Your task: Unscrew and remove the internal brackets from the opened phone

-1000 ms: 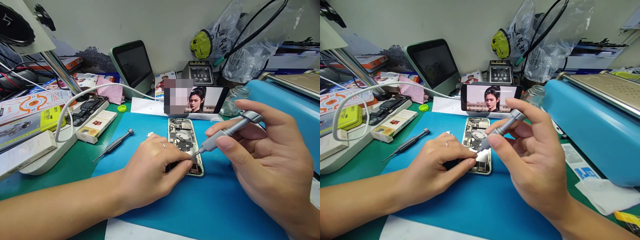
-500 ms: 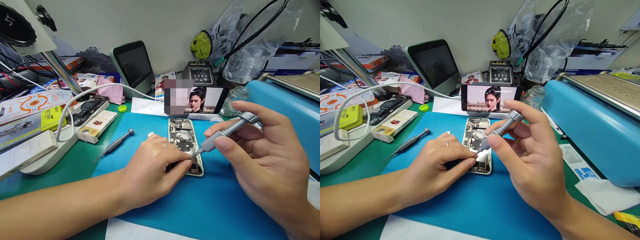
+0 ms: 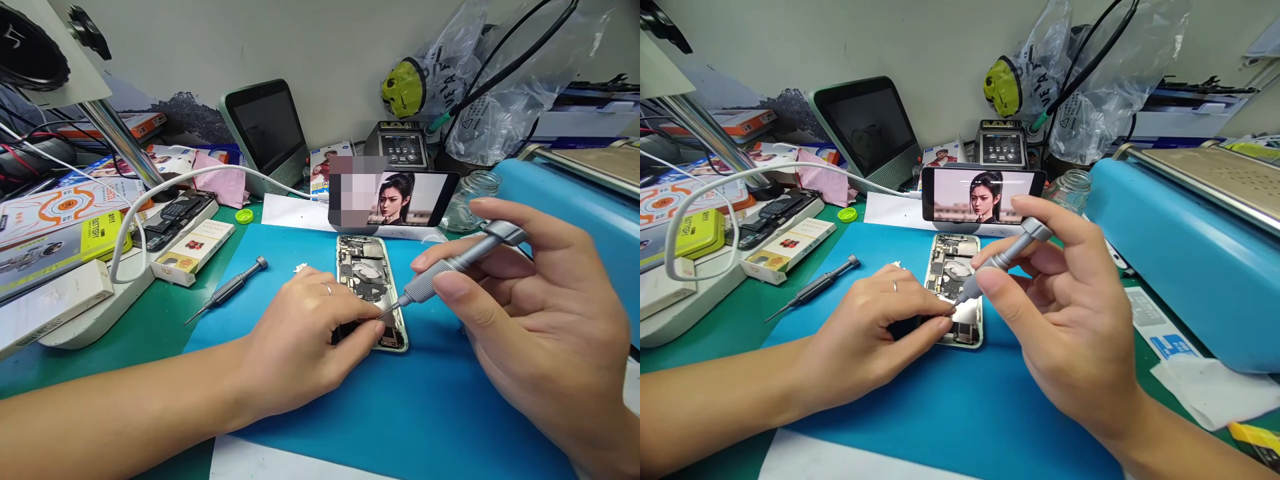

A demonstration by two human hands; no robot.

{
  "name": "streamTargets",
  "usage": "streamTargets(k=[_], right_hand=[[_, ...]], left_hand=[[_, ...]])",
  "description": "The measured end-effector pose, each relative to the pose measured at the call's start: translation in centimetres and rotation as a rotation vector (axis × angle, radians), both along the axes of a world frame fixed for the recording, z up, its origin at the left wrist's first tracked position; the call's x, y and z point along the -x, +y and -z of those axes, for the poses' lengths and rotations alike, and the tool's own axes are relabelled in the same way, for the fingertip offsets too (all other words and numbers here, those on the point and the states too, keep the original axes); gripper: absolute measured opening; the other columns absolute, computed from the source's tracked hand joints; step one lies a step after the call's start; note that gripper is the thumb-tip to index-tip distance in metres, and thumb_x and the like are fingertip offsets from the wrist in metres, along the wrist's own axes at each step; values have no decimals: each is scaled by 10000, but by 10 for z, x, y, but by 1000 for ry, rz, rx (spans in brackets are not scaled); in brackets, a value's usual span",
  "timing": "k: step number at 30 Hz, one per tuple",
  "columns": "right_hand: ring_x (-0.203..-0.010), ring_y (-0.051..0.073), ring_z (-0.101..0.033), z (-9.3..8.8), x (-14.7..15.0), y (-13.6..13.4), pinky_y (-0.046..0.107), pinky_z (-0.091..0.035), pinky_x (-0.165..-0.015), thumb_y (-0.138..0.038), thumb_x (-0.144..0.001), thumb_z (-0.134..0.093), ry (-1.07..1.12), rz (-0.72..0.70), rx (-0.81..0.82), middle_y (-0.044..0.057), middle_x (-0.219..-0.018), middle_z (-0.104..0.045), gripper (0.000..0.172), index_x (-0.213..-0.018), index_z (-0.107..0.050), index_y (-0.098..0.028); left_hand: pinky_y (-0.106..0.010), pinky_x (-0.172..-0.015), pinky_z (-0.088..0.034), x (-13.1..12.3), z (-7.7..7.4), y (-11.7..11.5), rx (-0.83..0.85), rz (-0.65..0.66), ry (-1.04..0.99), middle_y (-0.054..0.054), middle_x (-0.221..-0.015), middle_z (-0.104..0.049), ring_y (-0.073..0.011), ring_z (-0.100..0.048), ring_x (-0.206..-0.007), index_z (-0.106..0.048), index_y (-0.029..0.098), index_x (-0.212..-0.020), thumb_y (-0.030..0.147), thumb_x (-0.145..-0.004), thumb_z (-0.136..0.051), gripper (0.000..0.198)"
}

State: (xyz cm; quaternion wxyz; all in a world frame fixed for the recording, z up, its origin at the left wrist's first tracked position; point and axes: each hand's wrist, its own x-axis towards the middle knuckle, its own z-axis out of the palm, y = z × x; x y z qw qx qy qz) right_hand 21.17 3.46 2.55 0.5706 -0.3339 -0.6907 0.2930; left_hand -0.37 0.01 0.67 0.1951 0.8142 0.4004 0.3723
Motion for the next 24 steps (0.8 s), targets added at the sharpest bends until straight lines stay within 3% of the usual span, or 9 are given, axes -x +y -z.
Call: streamTargets(k=[15, 20, 22, 24], right_hand=[[-901, 158, -809, -1, -3, 0, 227, -723, -701, -95, -937, -809, 3, -12, -69, -42, -921, -775, 562, -1386, -724, -422], [-915, 111, -787, -4, -3, 2, 191, -705, -740, -26, -966, -747, -5, 24, -151, -57, -962, -740, 602, -1407, -714, -434], [-924, 100, -784, -3, -3, 3, 181, -708, -761, -20, -966, -751, -48, 8, -190, -61, -984, -731, 641, -1453, -685, -432], [-935, 101, -789, -1, -2, 3, 178, -710, -762, -24, -964, -762, -94, -12, -205, -61, -1005, -729, 675, -1493, -656, -431]], left_hand=[[-354, -749, -387, -1, 1, 0, -43, -35, -20, 51, -870, -804, -125, -664, -771, -820, 197, -1002, 231, -1029, -707, 121], [-391, -604, -348, -3, -3, -10, -297, 7, 110, 18, -684, -613, -144, -537, -617, -819, 154, -876, 200, -1046, -584, 294], [-409, -542, -342, -4, -2, -18, -392, 57, 184, 26, -635, -583, -155, -507, -544, -831, 132, -933, 215, -1052, -555, 312], [-407, -531, -424, -6, 0, -26, -434, 57, 262, 22, -654, -653, -161, -568, -530, -826, 104, -1064, 256, -1069, -542, 322]])
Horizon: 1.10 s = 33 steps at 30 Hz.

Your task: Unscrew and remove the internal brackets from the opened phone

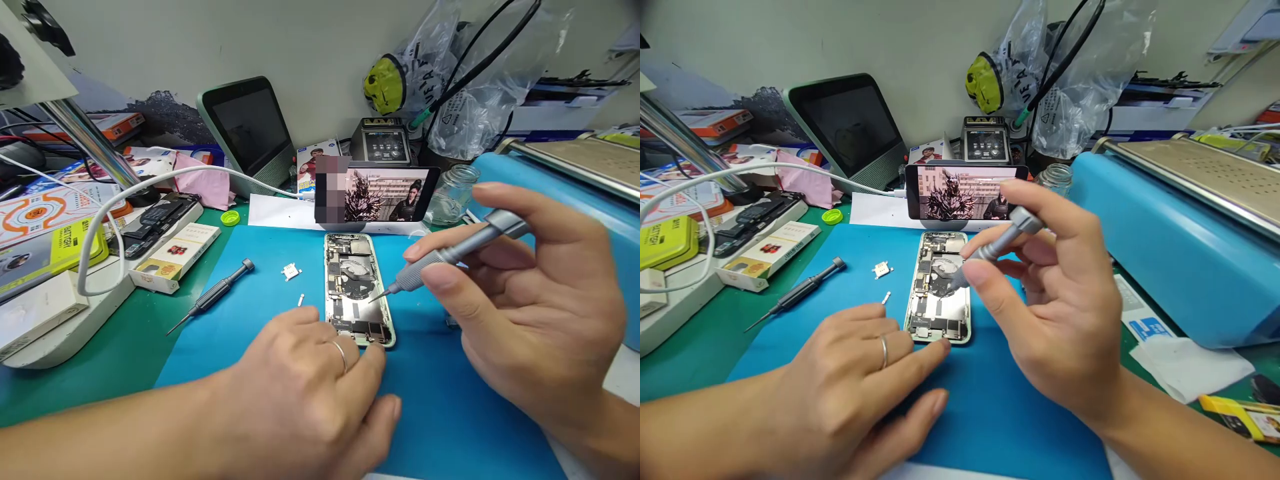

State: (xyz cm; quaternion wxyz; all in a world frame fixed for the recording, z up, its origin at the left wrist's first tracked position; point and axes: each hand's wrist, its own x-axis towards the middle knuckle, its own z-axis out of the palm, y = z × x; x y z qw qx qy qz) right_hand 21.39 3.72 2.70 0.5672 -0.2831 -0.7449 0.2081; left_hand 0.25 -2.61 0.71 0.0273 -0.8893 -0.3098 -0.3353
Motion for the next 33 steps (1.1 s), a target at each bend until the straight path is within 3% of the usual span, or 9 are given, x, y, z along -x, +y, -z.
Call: streamTargets(k=[3, 6, 15, 28, 33], right_hand=[[-918, 125, -805, 3, 0, -4, 214, -715, -717, -77, -970, -784, -41, 20, 6, -22, -1175, -746, 668, -1518, -640, -430], [-892, 171, -815, 6, 0, -9, 277, -721, -661, -146, -971, -804, -51, 82, 39, 27, -1396, -711, 650, -1526, -639, -443], [-917, 168, -813, 6, 1, -11, 271, -758, -791, -76, -935, -809, -55, 82, 66, 24, -1247, -719, 681, -1503, -676, -427], [-868, 209, -812, 6, 2, -12, 344, -770, -719, -134, -932, -824, -96, 135, 74, 27, -1223, -739, 669, -1489, -674, -471], [-859, 227, -810, 6, 2, -10, 349, -754, -676, -176, -938, -828, -50, 112, 96, 31, -1270, -750, 592, -1446, -709, -454]], left_hand=[[-394, -578, -558, -3, 4, -7, -52, -70, 103, -4, -698, -742, -176, -678, -556, -784, 61, -1209, 303, -1101, -493, 394], [-395, -535, -570, -6, 7, -7, -66, -118, 170, -27, -650, -734, -199, -687, -514, -775, 31, -1189, 314, -1125, -403, 471], [-397, -420, -483, -10, 9, 1, 4, -117, 111, -13, -554, -656, -216, -619, -416, -781, 40, -1109, 310, -1141, -323, 532], [-404, -411, -475, -9, 13, -1, 57, -96, 102, -3, -592, -676, -219, -630, -428, -759, 54, -1132, 273, -1106, -383, 437], [-406, -417, -486, -8, 12, 1, 71, -66, 95, 9, -607, -676, -206, -633, -439, -758, 64, -1134, 253, -1088, -422, 388]])
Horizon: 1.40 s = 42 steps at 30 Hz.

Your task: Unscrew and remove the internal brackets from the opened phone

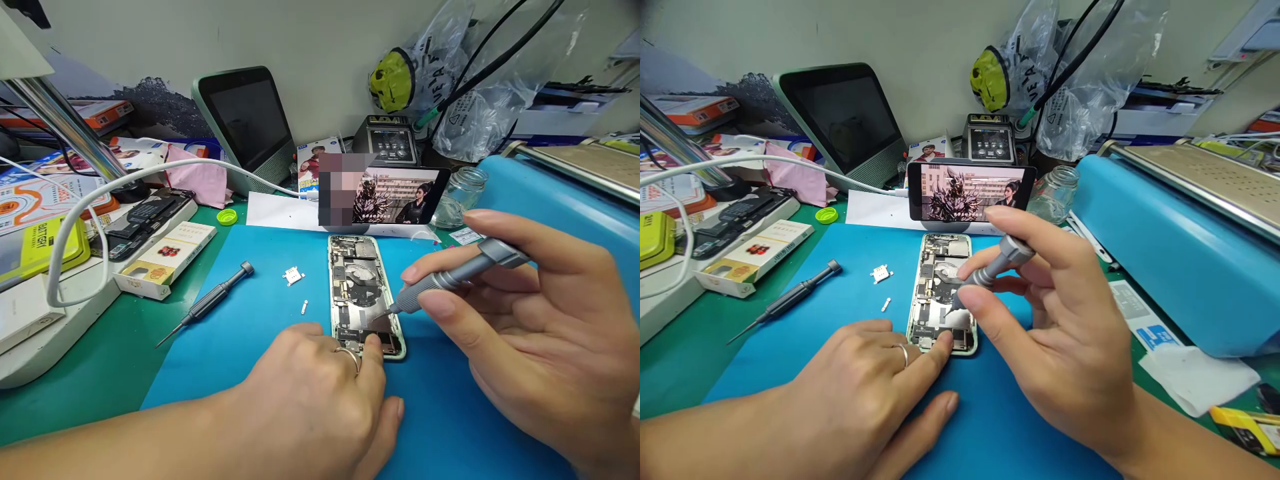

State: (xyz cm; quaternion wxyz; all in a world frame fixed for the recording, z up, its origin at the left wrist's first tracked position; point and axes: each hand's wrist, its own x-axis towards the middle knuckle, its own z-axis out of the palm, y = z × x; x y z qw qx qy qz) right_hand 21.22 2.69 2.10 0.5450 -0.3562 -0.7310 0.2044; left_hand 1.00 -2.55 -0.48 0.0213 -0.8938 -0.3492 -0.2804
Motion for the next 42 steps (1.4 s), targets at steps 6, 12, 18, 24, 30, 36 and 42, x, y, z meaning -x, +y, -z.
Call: streamTargets(k=[6, 12, 18, 24, 30, 36, 42], right_hand=[[-855, 190, -813, 0, -6, -2, 302, -755, -713, -126, -938, -815, -14, -45, -23, 28, -1238, -767, 639, -1481, -685, -437], [-848, 172, -808, 0, -6, -3, 287, -754, -753, -118, -932, -816, -22, -34, -22, 25, -1309, -753, 663, -1493, -679, -443], [-898, 182, -809, 3, 0, -1, 286, -759, -783, -86, -937, -794, -2, -23, -13, 21, -1238, -747, 655, -1483, -691, -432], [-884, 199, -813, 3, 0, -5, 313, -768, -735, -92, -926, -822, -21, -84, 9, 30, -1241, -769, 658, -1486, -679, -408], [-844, 209, -826, 8, 0, -4, 317, -764, -675, -127, -924, -834, -93, -89, 35, 55, -1324, -780, 627, -1475, -682, -387], [-767, 192, -818, 5, -1, -1, 292, -756, -649, -128, -937, -802, -139, -127, 45, 14, -1135, -815, 594, -1455, -692, -396], [-758, 221, -826, 4, -5, -2, 329, -761, -609, -163, -919, -832, -189, -108, 52, 31, -1202, -827, 595, -1449, -699, -399]], left_hand=[[-392, -435, -508, 1, 2, 3, -8, -20, -25, 11, -635, -717, -189, -672, -459, -773, 87, -1116, 290, -1103, -425, 403], [-381, -440, -509, 0, 0, 3, -73, -55, -13, 1, -604, -706, -189, -658, -438, -769, 58, -1123, 313, -1112, -400, 449], [-394, -388, -465, -3, 2, 0, -51, -45, -19, 7, -551, -660, -207, -617, -394, -784, 52, -1121, 240, -1038, -434, 406], [-394, -346, -410, -6, 4, 2, -47, -56, -51, -5, -524, -639, -210, -554, -346, -798, 36, -1075, 164, -902, -475, 388], [-381, -321, -374, -7, 2, 4, -23, -50, -87, -5, -510, -629, -199, -545, -334, -816, 35, -1025, 116, -829, -482, 396], [-383, -309, -334, -7, 4, 6, -6, -37, -103, 0, -497, -610, -190, -520, -317, -818, 40, -981, 117, -852, -479, 371], [-388, -293, -312, -7, 5, 6, -31, -41, -99, -9, -499, -612, -202, -516, -323, -819, 36, -988, 111, -867, -484, 364]])
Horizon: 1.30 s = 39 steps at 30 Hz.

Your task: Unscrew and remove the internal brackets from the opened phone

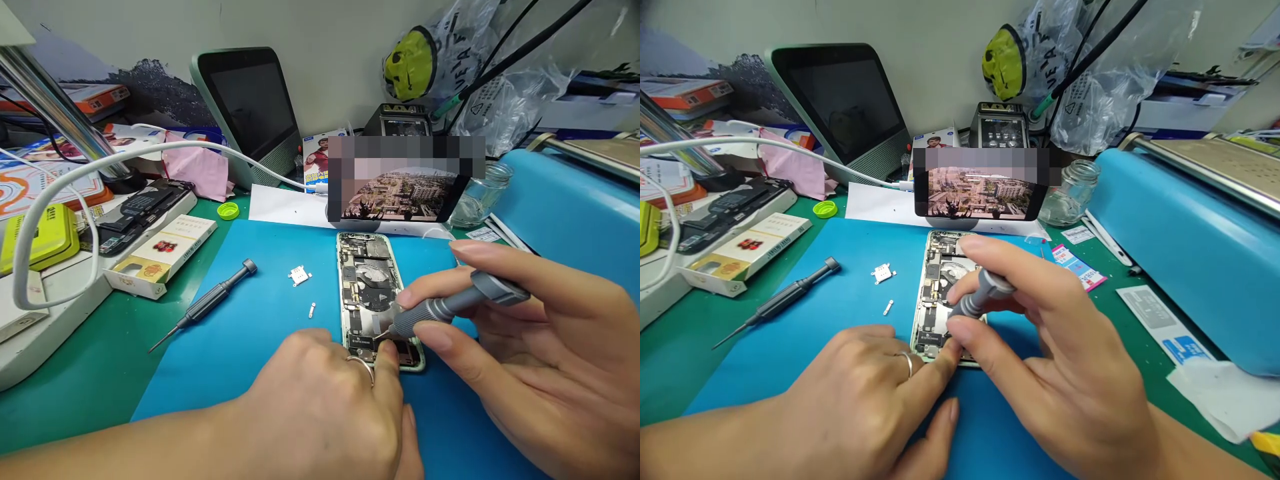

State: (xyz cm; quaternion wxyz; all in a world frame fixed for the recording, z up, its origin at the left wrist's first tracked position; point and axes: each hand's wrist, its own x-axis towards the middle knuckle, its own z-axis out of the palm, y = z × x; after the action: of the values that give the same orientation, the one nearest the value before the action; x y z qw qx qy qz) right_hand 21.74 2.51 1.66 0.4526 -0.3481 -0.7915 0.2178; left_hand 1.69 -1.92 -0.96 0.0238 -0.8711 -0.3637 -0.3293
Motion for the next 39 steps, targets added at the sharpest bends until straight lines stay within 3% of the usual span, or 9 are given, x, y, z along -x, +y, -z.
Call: streamTargets(k=[12, 21, 26, 33, 35, 39], right_hand=[[-808, 169, -839, 3, 6, 1, 210, -753, -692, -93, -871, -862, 72, 22, -6, 34, -1366, -801, 679, -1455, -728, -411], [-793, 243, -816, 4, 9, -1, 386, -795, -719, -139, -870, -830, 87, 81, 50, 14, -1415, -762, 639, -1417, -746, -459], [-806, 178, -812, 1, 5, 1, 274, -774, -751, -135, -903, -842, 40, 51, 4, 30, -1418, -757, 673, -1484, -707, -448], [-863, 134, -816, 1, 0, -1, 206, -751, -821, -194, -960, -823, -85, 6, -85, -31, -1442, -759, 702, -1568, -621, -479], [-879, 145, -824, 0, -1, 0, 238, -754, -878, -214, -970, -825, -121, -9, -117, -41, -1469, -756, 715, -1594, -593, -477], [-1018, 204, -847, -4, -2, 1, 384, -669, -1161, -224, -1002, -794, -181, -35, -157, -53, -1490, -757, 694, -1612, -573, -472]], left_hand=[[-399, -299, -317, 0, 1, -1, -23, -1, 13, -14, -506, -613, -204, -515, -334, -822, 31, -973, 114, -902, -495, 345], [-366, -281, -278, 0, 0, -1, -37, -13, 13, -37, -498, -608, -206, -494, -340, -829, 15, -1001, 118, -920, -518, 337], [-363, -286, -277, 0, 1, -2, -57, -20, 14, -32, -514, -619, -202, -490, -345, -821, 19, -1013, 122, -925, -529, 323], [-368, -312, -283, 0, 2, -2, -76, -21, 22, -13, -551, -619, -185, -467, -372, -787, 55, -941, 129, -851, -610, 212], [-369, -323, -287, 1, 1, -1, -78, -10, 29, -5, -555, -612, -177, -459, -374, -760, 92, -874, 117, -842, -606, 159], [-378, -341, -295, 3, -1, -2, -68, 6, 36, 6, -559, -591, -170, -452, -377, -679, 170, -738, 104, -833, -593, 144]])
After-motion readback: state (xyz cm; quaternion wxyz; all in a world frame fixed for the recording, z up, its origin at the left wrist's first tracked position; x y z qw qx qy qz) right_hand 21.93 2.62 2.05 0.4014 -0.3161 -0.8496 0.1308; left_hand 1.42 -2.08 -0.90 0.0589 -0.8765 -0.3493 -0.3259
